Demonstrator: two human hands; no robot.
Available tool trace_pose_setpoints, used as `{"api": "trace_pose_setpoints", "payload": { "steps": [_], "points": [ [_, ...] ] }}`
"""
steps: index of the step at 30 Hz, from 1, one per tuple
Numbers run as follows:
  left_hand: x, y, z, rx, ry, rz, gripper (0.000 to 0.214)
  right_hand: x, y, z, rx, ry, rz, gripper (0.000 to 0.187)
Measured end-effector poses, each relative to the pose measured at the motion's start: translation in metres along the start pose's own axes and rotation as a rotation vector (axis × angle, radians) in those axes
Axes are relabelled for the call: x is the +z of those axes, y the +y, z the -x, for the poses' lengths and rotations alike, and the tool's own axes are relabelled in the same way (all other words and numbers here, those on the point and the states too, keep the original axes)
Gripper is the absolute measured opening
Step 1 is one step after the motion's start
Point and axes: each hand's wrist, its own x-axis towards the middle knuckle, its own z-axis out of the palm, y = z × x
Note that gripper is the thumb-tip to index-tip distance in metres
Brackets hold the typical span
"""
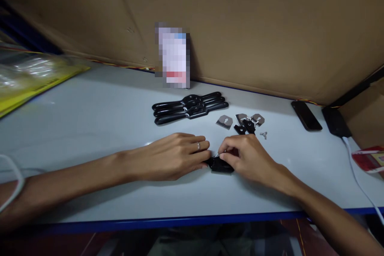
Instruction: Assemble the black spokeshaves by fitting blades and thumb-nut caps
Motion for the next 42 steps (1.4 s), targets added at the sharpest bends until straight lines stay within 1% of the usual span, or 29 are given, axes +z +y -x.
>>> {"api": "trace_pose_setpoints", "payload": {
  "steps": [2, 3, 6, 9, 12, 14, 17, 20, 21, 23, 26, 27, 29, 31, 34, 36, 39, 40, 42],
  "points": [
    [-0.001, 0.0, 0.0, -0.003, -0.024, 0.021, 0.018, -0.003, 0.001, -0.002, 0.091, -0.037, -0.101, 0.011],
    [-0.001, 0.001, 0.0, -0.003, -0.038, 0.036, 0.017, -0.004, 0.002, -0.003, 0.102, -0.043, -0.094, 0.012],
    [-0.003, 0.001, -0.001, -0.011, -0.079, 0.074, 0.016, -0.007, 0.003, -0.002, 0.052, -0.033, 0.08, 0.017],
    [-0.005, 0.001, -0.002, -0.028, -0.101, 0.09, 0.018, -0.004, -0.001, 0.002, -0.023, -0.039, 0.294, 0.02],
    [-0.006, 0.001, -0.002, -0.036, -0.101, 0.095, 0.019, 0.006, -0.004, 0.007, -0.109, 0.035, 0.498, 0.023],
    [-0.006, 0.001, -0.002, -0.032, -0.095, 0.092, 0.018, 0.011, -0.005, 0.009, -0.152, 0.086, 0.562, 0.026],
    [-0.007, 0.001, -0.002, -0.031, -0.087, 0.093, 0.018, 0.008, -0.001, 0.011, -0.158, 0.131, 0.539, 0.031],
    [-0.007, 0.001, -0.002, -0.032, -0.087, 0.099, 0.017, -0.003, 0.001, 0.01, -0.135, 0.143, 0.469, 0.037],
    [-0.007, 0.001, -0.001, -0.032, -0.09, 0.1, 0.017, -0.007, 0.001, 0.01, -0.137, 0.125, 0.442, 0.038],
    [-0.007, 0.001, -0.001, -0.031, -0.093, 0.101, 0.018, -0.011, -0.001, 0.01, -0.16, 0.05, 0.381, 0.037],
    [-0.006, 0.001, -0.001, -0.029, -0.092, 0.099, 0.019, -0.01, -0.006, 0.01, -0.225, -0.071, 0.291, 0.036],
    [-0.006, 0.001, -0.002, -0.03, -0.092, 0.1, 0.019, -0.009, -0.007, 0.01, -0.251, -0.083, 0.274, 0.035],
    [-0.006, 0.001, -0.002, -0.033, -0.097, 0.105, 0.018, -0.005, -0.008, 0.011, -0.299, -0.045, 0.288, 0.035],
    [-0.006, 0.001, -0.001, -0.037, -0.099, 0.108, 0.016, -0.004, -0.007, 0.011, -0.321, 0.026, 0.361, 0.034],
    [-0.006, 0.002, -0.001, -0.036, -0.096, 0.109, 0.014, -0.006, -0.004, 0.011, -0.297, 0.079, 0.455, 0.036],
    [-0.006, 0.002, -0.002, -0.032, -0.096, 0.111, 0.015, -0.008, -0.005, 0.011, -0.291, 0.047, 0.411, 0.038],
    [-0.007, 0.001, -0.002, -0.029, -0.099, 0.115, 0.017, -0.009, -0.007, 0.012, -0.313, -0.038, 0.303, 0.036],
    [-0.007, 0.001, -0.002, -0.027, -0.101, 0.115, 0.018, -0.008, -0.007, 0.012, -0.319, -0.047, 0.302, 0.035],
    [-0.007, 0.001, -0.002, -0.028, -0.103, 0.11, 0.019, -0.006, -0.007, 0.012, -0.328, -0.009, 0.355, 0.034]
  ]
}}
